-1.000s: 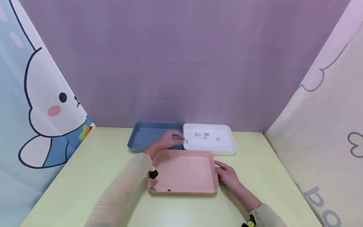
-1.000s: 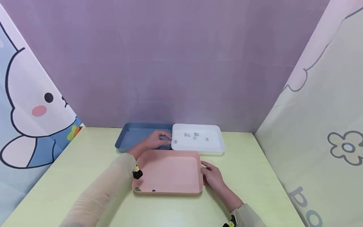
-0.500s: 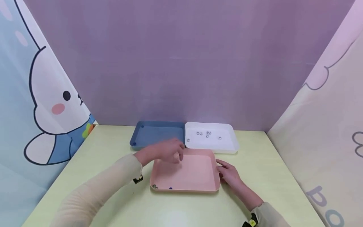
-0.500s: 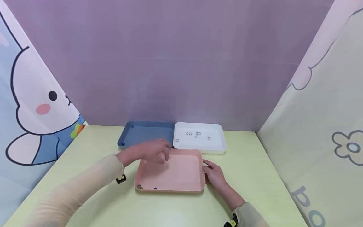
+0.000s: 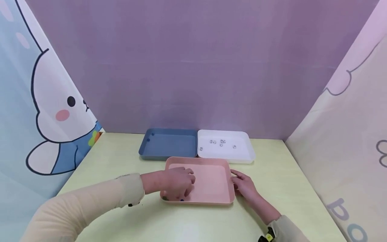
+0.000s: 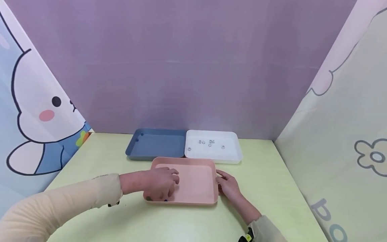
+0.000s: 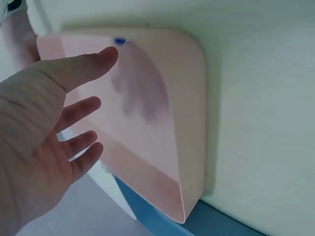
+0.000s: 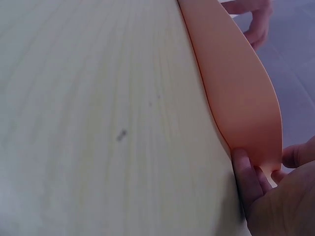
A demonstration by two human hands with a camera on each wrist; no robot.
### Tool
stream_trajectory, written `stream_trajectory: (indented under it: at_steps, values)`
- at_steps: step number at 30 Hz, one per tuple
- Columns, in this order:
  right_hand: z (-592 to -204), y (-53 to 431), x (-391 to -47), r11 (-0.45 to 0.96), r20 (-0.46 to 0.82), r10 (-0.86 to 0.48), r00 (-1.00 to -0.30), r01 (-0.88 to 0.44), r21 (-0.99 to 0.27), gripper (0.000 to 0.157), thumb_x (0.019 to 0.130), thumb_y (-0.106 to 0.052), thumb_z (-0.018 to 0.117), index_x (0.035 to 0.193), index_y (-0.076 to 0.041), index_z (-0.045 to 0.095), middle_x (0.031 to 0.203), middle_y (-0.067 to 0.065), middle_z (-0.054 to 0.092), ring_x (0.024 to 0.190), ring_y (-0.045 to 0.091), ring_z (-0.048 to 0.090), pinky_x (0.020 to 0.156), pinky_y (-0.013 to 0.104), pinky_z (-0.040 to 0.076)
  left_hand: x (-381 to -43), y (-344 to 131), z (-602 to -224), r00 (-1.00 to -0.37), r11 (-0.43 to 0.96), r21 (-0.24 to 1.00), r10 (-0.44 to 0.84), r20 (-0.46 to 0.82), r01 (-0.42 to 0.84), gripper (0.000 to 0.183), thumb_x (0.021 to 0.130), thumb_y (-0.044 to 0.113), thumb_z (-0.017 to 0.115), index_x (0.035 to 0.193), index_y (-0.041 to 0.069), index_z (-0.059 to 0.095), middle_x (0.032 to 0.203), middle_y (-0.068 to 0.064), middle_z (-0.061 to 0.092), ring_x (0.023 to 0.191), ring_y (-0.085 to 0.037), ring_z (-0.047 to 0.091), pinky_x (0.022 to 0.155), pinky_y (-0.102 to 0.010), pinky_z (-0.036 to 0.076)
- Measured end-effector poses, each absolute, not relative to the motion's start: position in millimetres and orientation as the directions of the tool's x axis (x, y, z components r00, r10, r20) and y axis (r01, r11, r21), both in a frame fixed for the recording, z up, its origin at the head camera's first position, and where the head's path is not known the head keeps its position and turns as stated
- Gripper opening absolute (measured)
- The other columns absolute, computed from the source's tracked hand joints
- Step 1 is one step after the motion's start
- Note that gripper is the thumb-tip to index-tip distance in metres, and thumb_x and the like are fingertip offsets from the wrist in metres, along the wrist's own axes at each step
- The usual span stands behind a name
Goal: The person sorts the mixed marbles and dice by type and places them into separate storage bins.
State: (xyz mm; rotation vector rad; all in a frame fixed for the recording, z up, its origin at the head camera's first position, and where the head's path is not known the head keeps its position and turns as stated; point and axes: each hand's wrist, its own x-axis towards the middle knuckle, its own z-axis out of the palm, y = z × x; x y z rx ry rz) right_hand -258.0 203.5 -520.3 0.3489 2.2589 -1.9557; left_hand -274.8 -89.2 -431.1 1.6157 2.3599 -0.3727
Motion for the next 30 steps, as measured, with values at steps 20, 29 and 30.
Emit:
stream_trajectory:
  at_steps: [20,29,30]
  values:
    - [-521.9,202.3,-255.8,0.133,-0.237,0.099,-0.966,0.249,-0.959,0.044,0.091,-0.011,0.057,0.135,-0.007,0.058,0.085,0.01,0.067,0.068,0.019,0.062,0.055,0.03,0.051,-270.0,-89.9,-452.4,-0.276,0.231,-0.165,0.891,-0.359,0.959,0.017,0.086,0.026,0.074,0.077,0.04,0.073,0.116,0.01,0.06,0.118,-0.015,0.047,0.092,-0.032,0.044]
    - [-521.4,201.2,-254.7,0.142,-0.246,0.111,-0.963,0.26,-0.955,0.044,0.091,-0.011,0.057,0.135,-0.007,0.058,0.086,0.01,0.067,0.069,0.019,0.062,0.055,0.029,0.051,-276.0,-91.8,-443.5,-0.271,0.251,-0.104,0.915,-0.3,0.962,0.029,0.084,0.027,0.074,0.058,0.034,0.062,0.105,0.011,0.059,0.113,-0.015,0.047,0.088,-0.032,0.045]
    - [-520.8,201.0,-254.5,0.143,-0.246,0.113,-0.963,0.26,-0.955,0.044,0.091,-0.011,0.057,0.135,-0.008,0.058,0.087,0.01,0.067,0.068,0.019,0.062,0.055,0.029,0.051,-277.6,-92.3,-441.3,-0.273,0.252,-0.107,0.918,-0.286,0.962,0.031,0.084,0.026,0.073,0.057,0.033,0.061,0.105,0.011,0.059,0.113,-0.015,0.048,0.088,-0.032,0.045]
